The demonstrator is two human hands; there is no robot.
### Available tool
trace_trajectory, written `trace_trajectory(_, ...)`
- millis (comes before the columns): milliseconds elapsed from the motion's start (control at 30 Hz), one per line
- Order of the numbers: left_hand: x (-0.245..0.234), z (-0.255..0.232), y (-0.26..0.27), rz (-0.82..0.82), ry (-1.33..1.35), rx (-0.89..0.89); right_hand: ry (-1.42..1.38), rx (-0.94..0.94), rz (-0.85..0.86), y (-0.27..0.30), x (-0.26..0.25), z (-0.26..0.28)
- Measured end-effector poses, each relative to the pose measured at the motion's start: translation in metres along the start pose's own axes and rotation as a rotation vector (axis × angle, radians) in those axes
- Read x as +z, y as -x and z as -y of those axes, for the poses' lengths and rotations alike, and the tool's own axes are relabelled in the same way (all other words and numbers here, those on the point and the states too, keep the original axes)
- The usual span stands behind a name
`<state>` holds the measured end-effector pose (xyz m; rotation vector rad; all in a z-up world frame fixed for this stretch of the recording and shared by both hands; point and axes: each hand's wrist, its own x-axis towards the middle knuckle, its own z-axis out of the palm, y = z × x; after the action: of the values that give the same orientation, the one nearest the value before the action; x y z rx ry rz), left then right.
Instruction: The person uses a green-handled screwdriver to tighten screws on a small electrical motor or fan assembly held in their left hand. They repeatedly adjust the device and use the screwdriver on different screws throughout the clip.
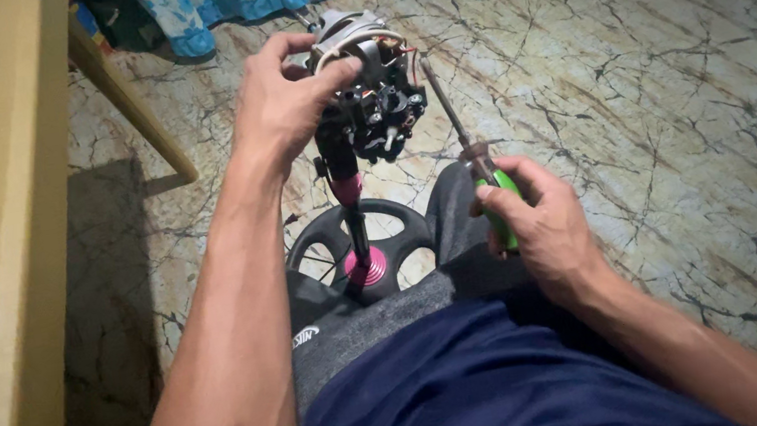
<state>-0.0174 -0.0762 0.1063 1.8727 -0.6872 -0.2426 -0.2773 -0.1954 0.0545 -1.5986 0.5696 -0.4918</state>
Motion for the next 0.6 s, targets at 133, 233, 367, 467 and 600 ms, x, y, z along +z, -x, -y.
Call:
trace_trajectory(133, 0.007, -0.002, -0.003, -0.092, -0.164, 0.091, 0.048, 0.014, -0.007, -0.003, -0.009, 0.0)
trace_trajectory(233, 0.012, -0.003, -0.008, -0.083, -0.172, 0.188, 0.078, 0.022, -0.001, -0.004, -0.013, 0.001)
trace_trajectory(367, 0.014, 0.0, -0.022, -0.016, -0.162, 0.253, 0.109, 0.027, 0.003, -0.009, -0.015, 0.008)
trace_trajectory(467, 0.017, 0.004, -0.028, 0.057, -0.187, 0.4, 0.147, 0.044, -0.009, -0.01, -0.017, 0.013)
trace_trajectory(600, 0.02, 0.009, -0.032, 0.072, -0.298, 0.299, 0.233, 0.053, -0.008, -0.006, -0.015, 0.02)
